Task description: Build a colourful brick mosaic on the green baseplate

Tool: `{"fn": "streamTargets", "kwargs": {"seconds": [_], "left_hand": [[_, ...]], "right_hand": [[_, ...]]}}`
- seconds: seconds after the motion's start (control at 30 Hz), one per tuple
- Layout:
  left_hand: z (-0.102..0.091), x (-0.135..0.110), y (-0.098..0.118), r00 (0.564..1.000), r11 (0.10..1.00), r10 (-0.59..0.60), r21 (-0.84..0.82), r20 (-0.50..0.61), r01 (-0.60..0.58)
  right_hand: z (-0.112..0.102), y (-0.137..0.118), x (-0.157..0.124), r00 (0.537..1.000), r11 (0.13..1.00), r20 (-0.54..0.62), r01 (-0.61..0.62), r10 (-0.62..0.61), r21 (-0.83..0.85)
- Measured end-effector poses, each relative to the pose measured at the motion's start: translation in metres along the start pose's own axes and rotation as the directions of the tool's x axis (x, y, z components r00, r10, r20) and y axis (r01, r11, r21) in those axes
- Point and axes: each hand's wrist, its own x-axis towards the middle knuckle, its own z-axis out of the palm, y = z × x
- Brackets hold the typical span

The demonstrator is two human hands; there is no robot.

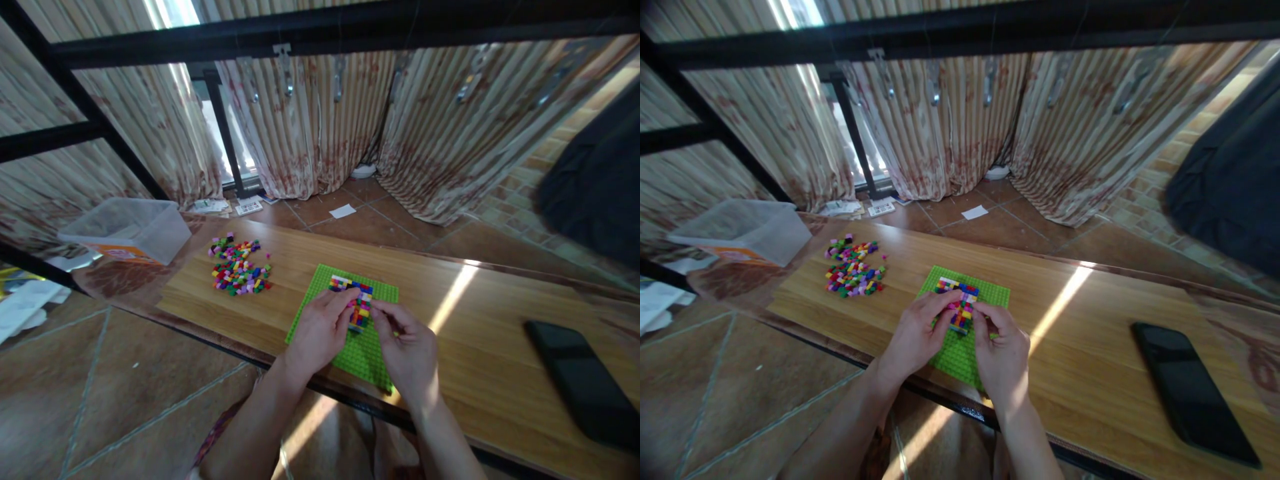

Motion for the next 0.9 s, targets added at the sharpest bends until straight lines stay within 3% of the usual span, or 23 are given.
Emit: {"fn": "streamTargets", "kwargs": {"seconds": [0.2,0.43,0.9], "left_hand": [[0.003,-0.002,0.0,0.997,0.995,0.075,0.07,-0.003,-0.074],[0.007,-0.002,0.003,0.99,0.976,0.14,0.168,0.007,-0.139],[0.01,0.0,0.003,0.99,0.99,0.131,0.063,-0.061,-0.127]], "right_hand": [[0.002,-0.001,0.003,0.994,0.994,-0.013,0.111,-0.111,-0.001],[0.003,-0.001,0.001,0.993,0.993,-0.015,0.116,-0.116,-0.003],[0.003,-0.001,0.002,0.992,0.992,-0.002,0.127,-0.127,-0.006]]}}
